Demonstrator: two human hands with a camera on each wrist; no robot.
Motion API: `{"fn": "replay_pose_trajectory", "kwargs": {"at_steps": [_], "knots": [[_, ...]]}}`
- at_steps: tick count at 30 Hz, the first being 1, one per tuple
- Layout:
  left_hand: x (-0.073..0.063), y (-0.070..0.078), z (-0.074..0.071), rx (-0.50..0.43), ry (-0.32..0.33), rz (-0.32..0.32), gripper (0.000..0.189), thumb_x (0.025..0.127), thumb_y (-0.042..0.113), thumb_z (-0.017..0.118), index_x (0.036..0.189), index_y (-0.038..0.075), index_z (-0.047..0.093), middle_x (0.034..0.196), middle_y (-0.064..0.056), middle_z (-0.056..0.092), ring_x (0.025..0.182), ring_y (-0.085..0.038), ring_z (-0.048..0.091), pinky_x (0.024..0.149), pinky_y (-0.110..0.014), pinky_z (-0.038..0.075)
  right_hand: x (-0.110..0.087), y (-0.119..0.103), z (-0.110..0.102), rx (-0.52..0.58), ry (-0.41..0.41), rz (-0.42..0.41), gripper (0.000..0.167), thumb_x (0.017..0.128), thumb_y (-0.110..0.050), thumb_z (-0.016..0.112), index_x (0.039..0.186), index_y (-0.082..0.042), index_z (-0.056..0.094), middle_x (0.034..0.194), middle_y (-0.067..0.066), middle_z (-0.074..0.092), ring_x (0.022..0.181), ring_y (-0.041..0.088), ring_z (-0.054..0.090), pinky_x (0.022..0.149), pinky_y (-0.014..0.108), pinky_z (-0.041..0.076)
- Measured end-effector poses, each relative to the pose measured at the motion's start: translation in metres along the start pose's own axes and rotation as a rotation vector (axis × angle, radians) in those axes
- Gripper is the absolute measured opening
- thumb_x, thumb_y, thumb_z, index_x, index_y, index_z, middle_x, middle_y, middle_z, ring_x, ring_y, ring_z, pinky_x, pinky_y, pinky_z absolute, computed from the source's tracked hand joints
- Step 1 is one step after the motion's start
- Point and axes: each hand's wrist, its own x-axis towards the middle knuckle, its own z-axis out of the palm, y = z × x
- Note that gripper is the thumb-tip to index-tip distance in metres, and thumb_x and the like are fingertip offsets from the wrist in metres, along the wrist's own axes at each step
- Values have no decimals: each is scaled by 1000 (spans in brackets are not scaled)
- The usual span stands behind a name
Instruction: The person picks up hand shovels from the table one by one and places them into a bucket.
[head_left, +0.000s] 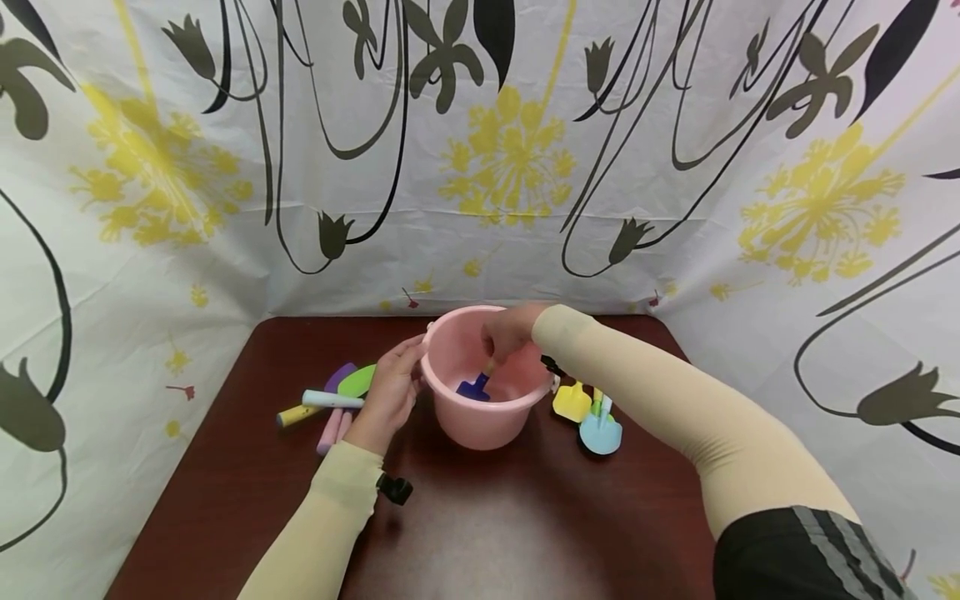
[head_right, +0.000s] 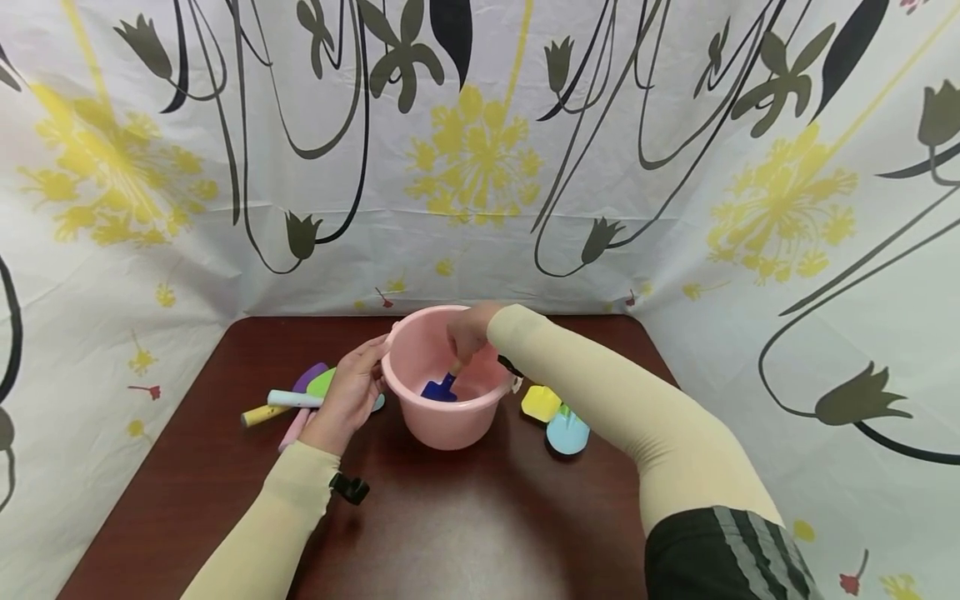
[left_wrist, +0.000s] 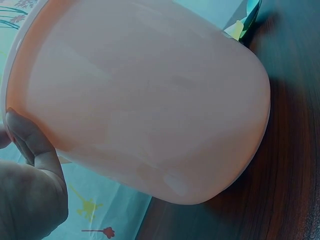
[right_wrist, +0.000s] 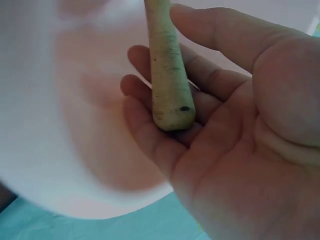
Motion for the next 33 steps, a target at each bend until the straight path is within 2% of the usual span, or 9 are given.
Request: {"fn": "replay_pose_trajectory", "kwargs": {"at_steps": [5, 9, 15, 21, 24, 26, 30, 33], "knots": [[1, 0, -1, 3, -3, 0, 44, 110, 25, 70, 148, 2, 66, 138, -14, 67, 102, -20, 66, 74, -22, 56, 8, 7, 7, -108, 18, -136, 36, 99, -38, 85, 99, -2, 80, 75, -2, 58, 67, 14, 52, 63, 28, 43], [0, 0, -1, -5, -4, 0, 44, 110, 24, 70, 148, 2, 66, 137, -15, 67, 100, -19, 66, 73, -22, 55, 15, 10, 11, -225, 60, -242, 40, 97, -38, 87, 82, -2, 78, 64, -5, 52, 57, 10, 45, 58, 25, 38], [0, 0, -1, -6, 0, -5, 43, 111, 24, 69, 148, 2, 66, 136, -13, 68, 99, -18, 66, 73, -22, 56, 15, 11, 16, -323, 106, -259, 37, 96, -40, 88, 81, -7, 82, 63, -6, 59, 56, 10, 47, 58, 24, 42], [0, -1, 0, -10, -2, 1, 42, 111, 23, 69, 148, 3, 66, 138, -14, 67, 102, -20, 66, 74, -22, 56, 13, 11, 20, -393, 123, -240, 42, 95, -45, 86, 78, -9, 77, 63, -5, 57, 56, 12, 45, 59, 26, 41], [0, -1, 1, -16, 1, 0, 40, 111, 23, 68, 146, 3, 67, 137, -14, 67, 102, -21, 66, 73, -23, 56, 14, 14, 22, -380, 125, -234, 42, 97, -45, 85, 78, -9, 74, 62, -6, 52, 56, 11, 41, 59, 25, 38], [0, -2, 1, -14, 4, -3, 40, 111, 23, 68, 146, 3, 68, 137, -14, 67, 102, -21, 65, 73, -23, 56, 14, 16, 23, -316, 124, -230, 42, 96, -44, 86, 81, -7, 74, 64, -6, 46, 57, 11, 39, 59, 26, 36], [0, -2, 2, -7, 4, -5, 42, 111, 24, 68, 148, 3, 66, 139, -14, 67, 104, -22, 65, 74, -23, 56, 9, 18, 21, -125, 115, -220, 42, 94, -38, 91, 102, 1, 77, 74, -2, 45, 66, 15, 42, 64, 30, 38], [0, -2, 2, -1, 8, -4, 43, 111, 23, 68, 149, 4, 66, 141, -14, 66, 105, -22, 66, 74, -23, 57, 1, 20, 18, -52, 135, -216, 49, 93, -35, 92, 122, 1, 76, 88, 2, 59, 79, 20, 54, 72, 34, 47]]}}
